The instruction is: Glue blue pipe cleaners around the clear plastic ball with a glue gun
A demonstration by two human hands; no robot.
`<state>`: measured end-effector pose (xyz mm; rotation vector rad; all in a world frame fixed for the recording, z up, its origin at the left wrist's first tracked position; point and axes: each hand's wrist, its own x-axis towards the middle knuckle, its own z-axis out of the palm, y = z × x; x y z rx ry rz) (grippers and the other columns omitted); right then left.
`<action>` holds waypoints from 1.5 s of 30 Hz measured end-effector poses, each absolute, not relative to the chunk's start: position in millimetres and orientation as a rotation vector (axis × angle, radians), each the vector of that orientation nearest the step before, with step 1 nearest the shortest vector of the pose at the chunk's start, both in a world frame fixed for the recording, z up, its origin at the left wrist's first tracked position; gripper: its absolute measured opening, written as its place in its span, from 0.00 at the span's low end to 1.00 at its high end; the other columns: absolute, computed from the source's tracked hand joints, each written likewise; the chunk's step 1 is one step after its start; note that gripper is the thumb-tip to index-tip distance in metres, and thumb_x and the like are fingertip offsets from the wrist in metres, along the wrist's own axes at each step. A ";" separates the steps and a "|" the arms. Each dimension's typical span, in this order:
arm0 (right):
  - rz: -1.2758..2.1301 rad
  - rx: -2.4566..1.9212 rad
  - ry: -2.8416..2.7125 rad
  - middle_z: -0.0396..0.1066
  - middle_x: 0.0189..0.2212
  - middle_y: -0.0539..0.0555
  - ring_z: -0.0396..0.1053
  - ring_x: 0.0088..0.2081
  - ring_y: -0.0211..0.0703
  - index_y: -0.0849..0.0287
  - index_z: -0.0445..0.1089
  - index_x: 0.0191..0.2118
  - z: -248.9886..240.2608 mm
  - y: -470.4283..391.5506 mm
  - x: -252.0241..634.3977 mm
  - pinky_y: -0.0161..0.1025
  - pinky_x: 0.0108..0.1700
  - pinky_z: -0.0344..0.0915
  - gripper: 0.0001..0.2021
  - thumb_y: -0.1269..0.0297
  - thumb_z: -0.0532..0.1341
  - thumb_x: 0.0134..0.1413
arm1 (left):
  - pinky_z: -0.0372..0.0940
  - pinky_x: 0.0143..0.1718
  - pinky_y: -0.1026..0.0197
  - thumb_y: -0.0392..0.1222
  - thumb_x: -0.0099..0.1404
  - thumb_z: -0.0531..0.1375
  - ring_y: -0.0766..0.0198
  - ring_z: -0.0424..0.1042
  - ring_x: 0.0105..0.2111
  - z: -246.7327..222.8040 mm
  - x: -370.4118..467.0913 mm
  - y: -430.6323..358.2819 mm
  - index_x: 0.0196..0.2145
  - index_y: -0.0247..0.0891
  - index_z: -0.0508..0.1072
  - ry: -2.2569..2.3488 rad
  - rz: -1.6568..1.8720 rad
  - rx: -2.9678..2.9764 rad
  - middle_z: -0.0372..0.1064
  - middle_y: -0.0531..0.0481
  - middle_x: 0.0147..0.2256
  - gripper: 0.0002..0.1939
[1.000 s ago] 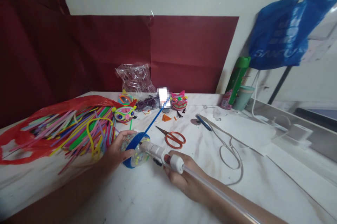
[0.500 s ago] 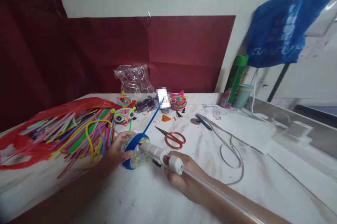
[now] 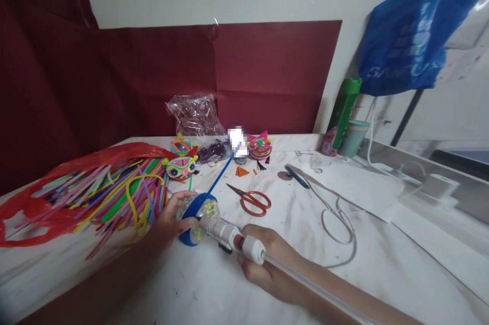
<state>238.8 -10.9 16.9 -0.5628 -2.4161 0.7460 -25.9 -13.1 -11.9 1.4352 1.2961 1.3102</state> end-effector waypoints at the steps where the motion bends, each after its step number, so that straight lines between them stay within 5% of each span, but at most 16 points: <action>1: 0.738 -0.575 -2.404 0.58 0.24 0.47 0.59 0.25 0.35 0.56 0.55 0.28 16.0 -10.6 238.5 0.30 0.24 0.59 0.06 0.68 0.51 0.55 | 0.64 0.38 0.59 0.40 0.53 0.63 0.57 0.69 0.41 -11.7 -25.6 -13.2 0.49 0.42 0.61 1.287 1.311 1.432 0.67 0.47 0.44 0.26; 24: 0.809 -0.629 -2.333 0.57 0.23 0.47 0.58 0.25 0.35 0.56 0.55 0.28 13.9 -12.1 238.4 0.30 0.23 0.57 0.06 0.68 0.51 0.55 | 0.63 0.40 0.58 0.44 0.52 0.64 0.55 0.68 0.42 -15.2 -26.8 -10.0 0.49 0.42 0.61 1.273 1.344 1.438 0.67 0.47 0.44 0.27; 45: 0.744 -0.696 -2.303 0.68 0.26 0.50 0.65 0.27 0.38 0.57 0.64 0.32 10.4 -9.8 241.3 0.32 0.28 0.64 0.05 0.66 0.52 0.55 | 0.64 0.42 0.57 0.43 0.52 0.63 0.54 0.69 0.45 -14.0 -29.5 -10.8 0.49 0.42 0.61 1.234 1.304 1.499 0.67 0.48 0.45 0.26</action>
